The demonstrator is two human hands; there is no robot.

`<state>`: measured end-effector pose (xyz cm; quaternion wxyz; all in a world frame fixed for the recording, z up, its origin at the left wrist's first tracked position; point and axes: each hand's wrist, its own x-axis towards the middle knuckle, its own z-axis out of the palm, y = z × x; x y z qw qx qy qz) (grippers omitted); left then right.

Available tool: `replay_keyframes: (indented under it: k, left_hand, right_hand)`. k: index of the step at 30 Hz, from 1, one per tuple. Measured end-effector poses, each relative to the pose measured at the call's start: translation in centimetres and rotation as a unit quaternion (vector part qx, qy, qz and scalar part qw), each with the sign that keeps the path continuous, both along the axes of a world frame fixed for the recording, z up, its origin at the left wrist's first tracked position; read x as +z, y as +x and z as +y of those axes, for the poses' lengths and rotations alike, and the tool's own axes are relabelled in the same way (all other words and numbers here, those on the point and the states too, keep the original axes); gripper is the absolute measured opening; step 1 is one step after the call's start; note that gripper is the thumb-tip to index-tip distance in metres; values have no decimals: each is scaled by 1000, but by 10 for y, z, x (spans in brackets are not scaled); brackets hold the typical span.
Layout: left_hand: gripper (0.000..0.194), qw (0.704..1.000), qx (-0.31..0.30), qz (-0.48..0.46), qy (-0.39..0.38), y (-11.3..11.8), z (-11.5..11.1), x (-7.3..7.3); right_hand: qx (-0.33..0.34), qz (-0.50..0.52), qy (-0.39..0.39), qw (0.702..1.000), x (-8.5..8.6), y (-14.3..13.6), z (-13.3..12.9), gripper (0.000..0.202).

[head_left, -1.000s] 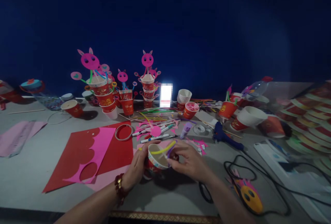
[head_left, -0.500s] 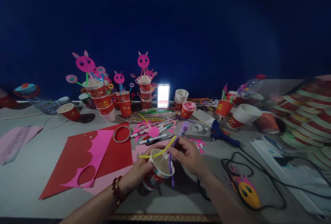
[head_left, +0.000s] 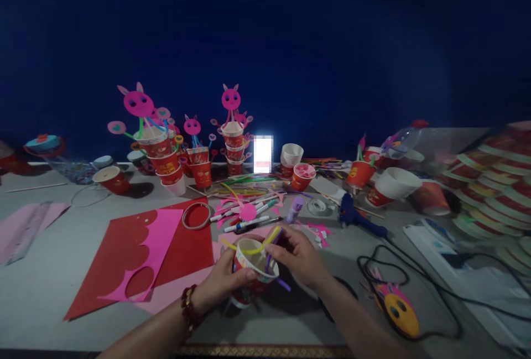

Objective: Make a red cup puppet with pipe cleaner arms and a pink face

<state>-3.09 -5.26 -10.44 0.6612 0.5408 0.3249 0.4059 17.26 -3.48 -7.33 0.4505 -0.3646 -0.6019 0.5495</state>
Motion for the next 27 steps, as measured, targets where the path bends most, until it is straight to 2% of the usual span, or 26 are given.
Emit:
replay_keyframes:
  k: [3,6,10,14,19,24,27]
  left_hand:
    - [79,999,17,27,21,-2,0,1]
    - [80,996,72,47,32,-7,1,-2]
    - [77,988,145,48,34,-12,5,-9]
    - [73,983,183,8,24,-11,9,-10]
    - [68,984,167,-60,1,-12,12,-10]
    - [70,985,168,-38,9,-15,12,-13]
    - [73,988,151,-11,29,-12,12,-3]
  right_hand:
    - [-19,-5,-17,1000,3,1,1,27]
    - [-18,-79,24,996,8,7,1,31]
    - [43,-233,115,965,12,12,-1,28]
    - [74,-247,158,953,15,11,-3,24]
    - [73,-237,145,958,14,11,-2,19]
    - [86,-251,172,949,13,11,-1,20]
    - [0,-247,216,945,15,9,-3,20]
